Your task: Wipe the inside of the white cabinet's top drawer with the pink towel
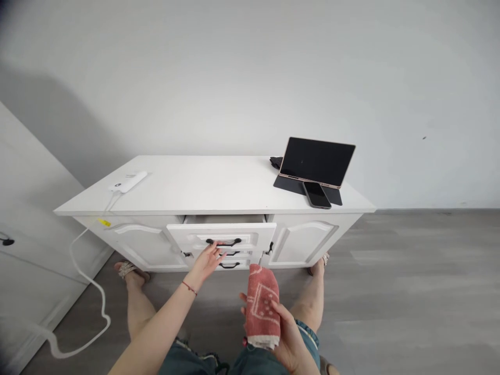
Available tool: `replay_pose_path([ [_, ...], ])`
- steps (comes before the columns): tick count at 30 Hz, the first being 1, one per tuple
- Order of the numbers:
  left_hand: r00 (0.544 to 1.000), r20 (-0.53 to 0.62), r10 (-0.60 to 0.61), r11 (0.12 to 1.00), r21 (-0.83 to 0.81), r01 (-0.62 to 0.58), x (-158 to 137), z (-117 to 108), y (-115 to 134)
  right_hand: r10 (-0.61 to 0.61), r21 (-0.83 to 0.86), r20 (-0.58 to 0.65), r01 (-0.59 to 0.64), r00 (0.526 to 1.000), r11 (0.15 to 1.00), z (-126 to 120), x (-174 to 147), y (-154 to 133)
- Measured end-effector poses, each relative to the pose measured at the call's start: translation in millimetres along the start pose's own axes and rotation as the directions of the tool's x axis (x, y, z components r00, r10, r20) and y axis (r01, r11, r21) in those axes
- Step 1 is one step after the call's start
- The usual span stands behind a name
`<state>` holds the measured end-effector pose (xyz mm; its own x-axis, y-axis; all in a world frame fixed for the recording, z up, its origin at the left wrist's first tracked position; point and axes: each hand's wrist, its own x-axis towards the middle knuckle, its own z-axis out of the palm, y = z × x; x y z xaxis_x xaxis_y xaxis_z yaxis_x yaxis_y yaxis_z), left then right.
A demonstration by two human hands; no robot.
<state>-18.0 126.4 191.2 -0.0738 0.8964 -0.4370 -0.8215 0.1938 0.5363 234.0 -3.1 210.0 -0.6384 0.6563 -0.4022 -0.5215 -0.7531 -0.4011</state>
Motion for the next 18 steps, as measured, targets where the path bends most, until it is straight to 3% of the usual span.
replay_pose_path([
  [4,0.999,0.045,-0.016,1.0,0.0,0.016,-30,-18,-13,-0.071,-0.064,-0.087,0.066,0.994,0.996,8,0,3],
  [9,0.999,0.037,-0.022,1.0,-0.016,0.022,-67,-36,-30,-0.136,-0.258,-0.07,0.114,0.988,0.959,32,-8,-17],
  [14,0.998,0.042,-0.043,0.998,-0.053,0.045,-86,-44,-37,-0.095,-0.476,0.04,0.103,0.995,0.873,96,4,-79],
  [18,0.997,0.041,-0.072,0.996,-0.053,0.074,-96,-45,-37,-0.133,-0.661,0.028,0.118,0.991,0.741,148,63,-121],
])
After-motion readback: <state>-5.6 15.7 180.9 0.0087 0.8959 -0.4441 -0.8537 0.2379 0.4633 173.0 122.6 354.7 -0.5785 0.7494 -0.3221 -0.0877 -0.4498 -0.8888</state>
